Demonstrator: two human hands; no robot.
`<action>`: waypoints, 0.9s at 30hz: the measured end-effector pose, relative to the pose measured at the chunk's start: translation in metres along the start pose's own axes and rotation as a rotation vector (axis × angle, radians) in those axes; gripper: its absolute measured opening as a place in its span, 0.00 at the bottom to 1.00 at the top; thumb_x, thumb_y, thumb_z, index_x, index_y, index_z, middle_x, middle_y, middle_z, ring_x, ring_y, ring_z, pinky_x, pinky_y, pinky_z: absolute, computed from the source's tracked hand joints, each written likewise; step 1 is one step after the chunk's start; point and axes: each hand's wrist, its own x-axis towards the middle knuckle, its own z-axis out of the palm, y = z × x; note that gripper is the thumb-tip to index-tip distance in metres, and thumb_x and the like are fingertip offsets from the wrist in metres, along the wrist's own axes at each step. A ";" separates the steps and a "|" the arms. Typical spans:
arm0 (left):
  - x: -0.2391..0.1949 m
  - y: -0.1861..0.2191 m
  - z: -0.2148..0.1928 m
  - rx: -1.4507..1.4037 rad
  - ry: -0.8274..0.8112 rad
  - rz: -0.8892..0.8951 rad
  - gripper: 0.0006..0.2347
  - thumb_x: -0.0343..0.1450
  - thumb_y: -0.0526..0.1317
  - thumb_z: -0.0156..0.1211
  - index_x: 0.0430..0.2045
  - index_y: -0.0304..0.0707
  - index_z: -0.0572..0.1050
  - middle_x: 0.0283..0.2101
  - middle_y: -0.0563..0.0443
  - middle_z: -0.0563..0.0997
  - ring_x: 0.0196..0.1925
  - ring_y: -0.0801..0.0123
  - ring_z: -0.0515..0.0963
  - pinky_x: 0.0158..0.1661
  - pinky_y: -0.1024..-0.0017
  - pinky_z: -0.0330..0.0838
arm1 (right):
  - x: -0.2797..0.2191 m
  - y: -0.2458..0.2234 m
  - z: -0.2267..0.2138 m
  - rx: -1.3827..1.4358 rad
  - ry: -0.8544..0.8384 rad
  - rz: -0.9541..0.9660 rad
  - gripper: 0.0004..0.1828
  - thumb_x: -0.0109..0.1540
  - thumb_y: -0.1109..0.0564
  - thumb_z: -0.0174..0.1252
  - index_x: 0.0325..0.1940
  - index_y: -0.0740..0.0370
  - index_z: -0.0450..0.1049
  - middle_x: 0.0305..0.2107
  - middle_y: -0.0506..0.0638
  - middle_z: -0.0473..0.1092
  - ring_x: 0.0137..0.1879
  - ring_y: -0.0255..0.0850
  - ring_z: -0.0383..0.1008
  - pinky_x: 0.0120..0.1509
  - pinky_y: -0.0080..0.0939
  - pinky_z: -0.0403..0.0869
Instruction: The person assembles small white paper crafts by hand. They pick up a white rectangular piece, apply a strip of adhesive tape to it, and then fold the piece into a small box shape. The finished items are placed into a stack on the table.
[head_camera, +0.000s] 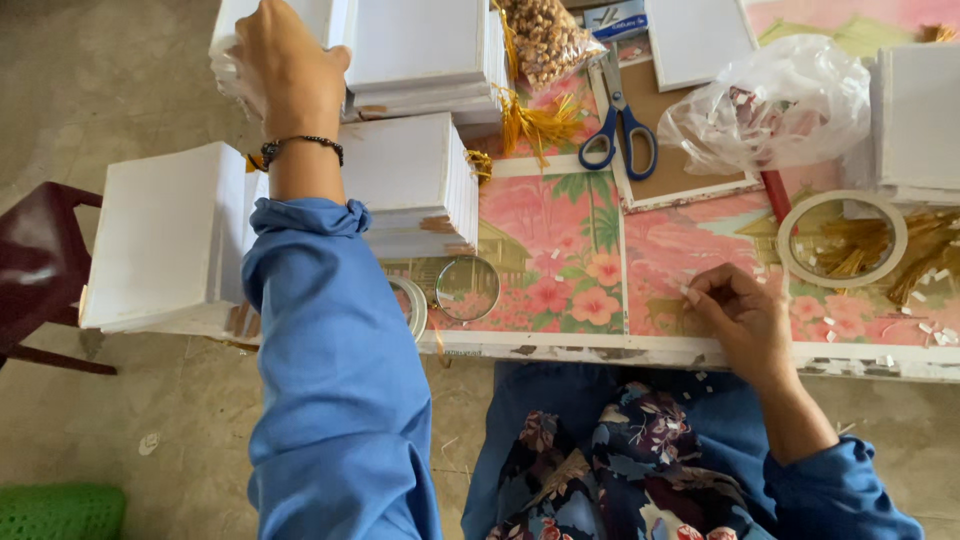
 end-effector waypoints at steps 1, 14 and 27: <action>0.008 -0.004 0.006 -0.002 0.000 0.002 0.16 0.60 0.40 0.80 0.31 0.41 0.74 0.40 0.38 0.81 0.42 0.38 0.82 0.28 0.46 0.80 | 0.000 -0.002 0.000 -0.001 0.002 0.000 0.04 0.69 0.61 0.58 0.40 0.61 0.72 0.31 0.48 0.72 0.39 0.33 0.70 0.49 0.29 0.67; 0.044 -0.031 0.042 0.255 0.352 0.498 0.07 0.61 0.26 0.57 0.24 0.41 0.76 0.26 0.42 0.79 0.22 0.42 0.80 0.17 0.51 0.73 | -0.002 -0.007 -0.002 0.067 0.018 0.053 0.04 0.69 0.60 0.58 0.40 0.61 0.72 0.31 0.49 0.73 0.38 0.33 0.72 0.47 0.28 0.70; -0.022 -0.023 -0.078 -0.435 0.459 0.381 0.15 0.75 0.30 0.58 0.24 0.36 0.55 0.25 0.44 0.55 0.31 0.56 0.52 0.34 0.51 0.50 | 0.002 0.021 -0.001 0.035 0.074 -0.035 0.05 0.66 0.60 0.65 0.38 0.64 0.77 0.27 0.51 0.76 0.35 0.35 0.71 0.38 0.30 0.70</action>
